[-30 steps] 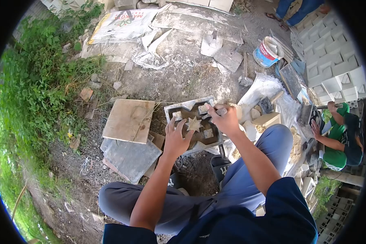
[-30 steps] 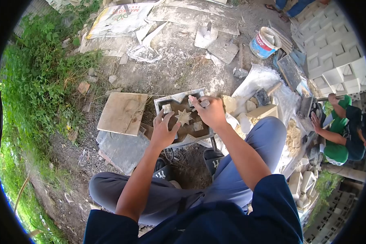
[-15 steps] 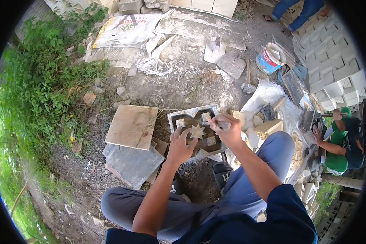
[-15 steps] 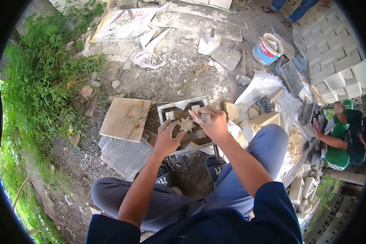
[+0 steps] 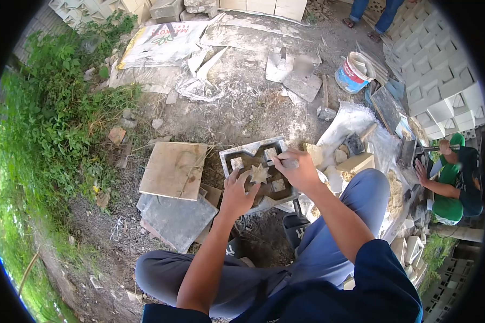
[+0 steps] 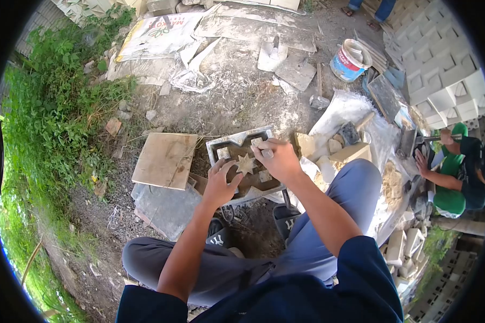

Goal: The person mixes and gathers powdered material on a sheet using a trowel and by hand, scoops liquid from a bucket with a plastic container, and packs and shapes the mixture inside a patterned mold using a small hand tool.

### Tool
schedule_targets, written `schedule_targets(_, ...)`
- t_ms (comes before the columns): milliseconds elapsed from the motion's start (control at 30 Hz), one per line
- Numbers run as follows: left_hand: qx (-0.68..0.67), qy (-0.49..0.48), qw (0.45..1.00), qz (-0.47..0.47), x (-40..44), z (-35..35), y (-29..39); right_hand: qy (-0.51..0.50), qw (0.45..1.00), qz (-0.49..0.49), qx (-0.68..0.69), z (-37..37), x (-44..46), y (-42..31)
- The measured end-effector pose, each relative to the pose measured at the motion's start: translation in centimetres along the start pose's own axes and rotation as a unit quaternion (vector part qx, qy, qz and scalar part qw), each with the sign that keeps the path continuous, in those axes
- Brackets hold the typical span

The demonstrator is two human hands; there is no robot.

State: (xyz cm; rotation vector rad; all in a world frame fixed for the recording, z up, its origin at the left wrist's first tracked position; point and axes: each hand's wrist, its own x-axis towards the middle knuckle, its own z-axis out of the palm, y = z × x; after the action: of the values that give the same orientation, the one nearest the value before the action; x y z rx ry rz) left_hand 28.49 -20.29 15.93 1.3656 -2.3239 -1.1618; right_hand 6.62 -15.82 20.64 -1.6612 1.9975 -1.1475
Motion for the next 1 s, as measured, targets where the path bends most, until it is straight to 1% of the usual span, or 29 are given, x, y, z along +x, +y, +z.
schedule_targets(67, -0.012, 0.009, 1.000, -0.005, -0.1, -0.3, -0.1, 0.010, 1.000, -0.014, 0.008, 0.6, -0.1, 0.3)
schedule_targets(133, -0.031, 0.013, 0.999, 0.008, -0.2, 0.2, 0.1, -0.057, 0.988, 0.131, 0.055, 1.7, 0.0, 3.0)
schedule_targets(200, -0.002, 0.009, 1.000, 0.017, -0.1, 0.4, -0.3, -0.061, 0.997, 0.030, -0.037, 1.1, -0.2, 4.5)
schedule_targets(233, 0.000, -0.006, 1.000, 0.003, 0.0, 0.2, -0.1, -0.028, 0.999, 0.034, -0.019, 0.3, 0.1, 2.6)
schedule_targets(267, 0.004, -0.002, 1.000, 0.003, 0.3, 0.0, -0.1, -0.001, 0.999, 0.036, 0.003, 0.0, 0.4, 1.0)
schedule_targets(300, -0.014, 0.007, 1.000, -0.003, 0.2, -0.1, -0.1, 0.036, 0.998, 0.046, -0.004, 0.4, 0.1, 0.3)
schedule_targets(333, -0.031, 0.011, 0.999, -0.010, -0.2, -0.1, -0.1, 0.029, 0.998, 0.049, 0.003, 1.0, -0.1, 0.6)
schedule_targets(400, -0.030, 0.014, 0.999, 0.001, -0.3, -0.1, -0.1, -0.037, 0.992, 0.121, 0.001, 1.4, -0.2, 2.0)
schedule_targets(433, -0.021, 0.011, 1.000, -0.001, -0.3, 0.0, 0.0, 0.005, 0.993, 0.117, -0.026, 1.6, -0.5, 2.2)
schedule_targets(467, -0.012, 0.008, 1.000, -0.004, -0.2, 0.2, 0.1, 0.009, 0.993, 0.115, -0.031, 1.3, -0.8, 2.6)
schedule_targets(567, -0.015, 0.014, 1.000, 0.002, -0.1, 0.1, 0.0, 0.018, 0.997, -0.006, -0.070, 1.1, -0.9, 0.8)
schedule_targets(600, -0.024, 0.017, 1.000, 0.003, -0.2, 0.0, 0.0, 0.012, 0.998, -0.006, -0.066, 1.8, -1.0, 1.5)
schedule_targets(667, -0.028, 0.023, 0.999, 0.009, -0.4, 0.2, 0.1, 0.033, 0.999, 0.014, -0.001, 3.3, -1.3, 4.3)
schedule_targets(700, -0.021, 0.019, 1.000, 0.011, -0.3, 0.4, -0.1, 0.031, 0.997, 0.074, 0.006, 3.1, -1.2, 4.1)
schedule_targets(733, -0.011, 0.014, 1.000, 0.012, -0.1, 0.6, -0.4, 0.034, 0.997, 0.072, 0.004, 2.7, -1.2, 4.0)
schedule_targets(800, -0.004, 0.004, 1.000, 0.014, 0.2, 0.3, -0.4, 0.010, 0.996, 0.014, -0.082, 2.1, -1.0, 3.0)
schedule_targets(833, -0.012, 0.011, 1.000, 0.009, 0.1, 0.1, -0.1, 0.038, 0.999, 0.013, -0.035, 1.7, -1.2, 1.9)
schedule_targets(867, -0.021, 0.015, 1.000, 0.002, -0.1, -0.2, 0.2, 0.032, 0.999, 0.015, -0.031, 2.2, -1.2, 1.9)
schedule_targets(933, -0.028, 0.019, 0.999, 0.003, -0.4, 0.1, 0.1, 0.021, 0.994, 0.073, -0.073, 2.2, -1.0, 2.6)
schedule_targets(967, -0.019, 0.016, 1.000, 0.004, -0.2, 0.2, 0.0, 0.024, 0.995, 0.097, -0.012, 3.1, -1.0, 4.8)
schedule_targets(1000, -0.010, 0.012, 1.000, 0.004, -0.1, 0.3, -0.1, 0.027, 0.995, 0.098, -0.015, 2.6, -0.5, 4.8)
